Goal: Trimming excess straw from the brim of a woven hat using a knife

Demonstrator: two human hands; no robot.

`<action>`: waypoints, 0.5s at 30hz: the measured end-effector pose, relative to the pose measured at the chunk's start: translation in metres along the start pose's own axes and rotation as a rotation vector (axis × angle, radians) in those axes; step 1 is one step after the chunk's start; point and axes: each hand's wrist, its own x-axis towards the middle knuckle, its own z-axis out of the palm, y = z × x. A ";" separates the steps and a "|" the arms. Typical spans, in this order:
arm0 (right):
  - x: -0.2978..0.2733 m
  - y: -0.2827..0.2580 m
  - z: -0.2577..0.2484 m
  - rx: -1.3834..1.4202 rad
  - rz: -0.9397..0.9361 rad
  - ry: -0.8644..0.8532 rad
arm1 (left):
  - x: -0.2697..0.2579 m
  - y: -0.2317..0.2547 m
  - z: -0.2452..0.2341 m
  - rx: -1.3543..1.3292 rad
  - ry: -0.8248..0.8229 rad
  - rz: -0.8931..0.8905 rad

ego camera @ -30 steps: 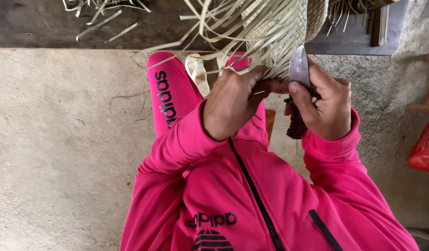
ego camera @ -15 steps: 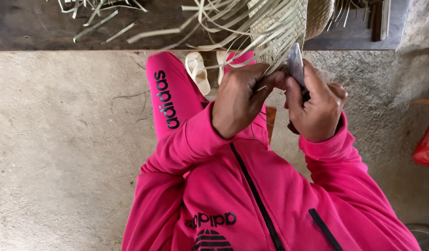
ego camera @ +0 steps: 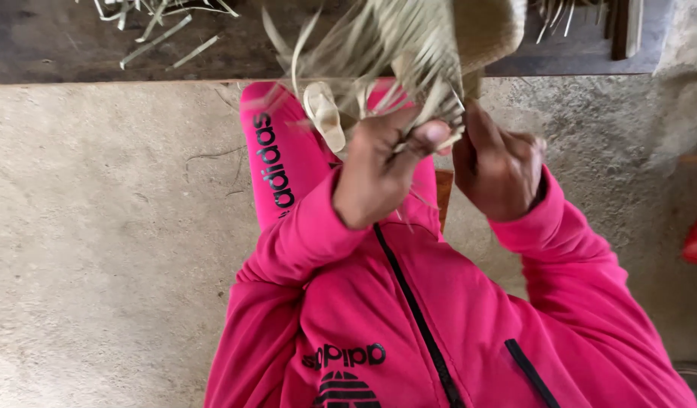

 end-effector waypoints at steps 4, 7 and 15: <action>-0.016 0.012 -0.003 -0.063 0.025 0.019 | 0.008 0.020 -0.016 -0.240 -0.105 -0.036; -0.008 0.010 -0.001 -0.111 0.081 0.087 | 0.008 0.019 -0.026 -0.044 -0.315 -0.069; -0.025 0.027 -0.008 0.086 0.128 0.066 | 0.021 0.002 -0.137 1.005 -0.476 -0.141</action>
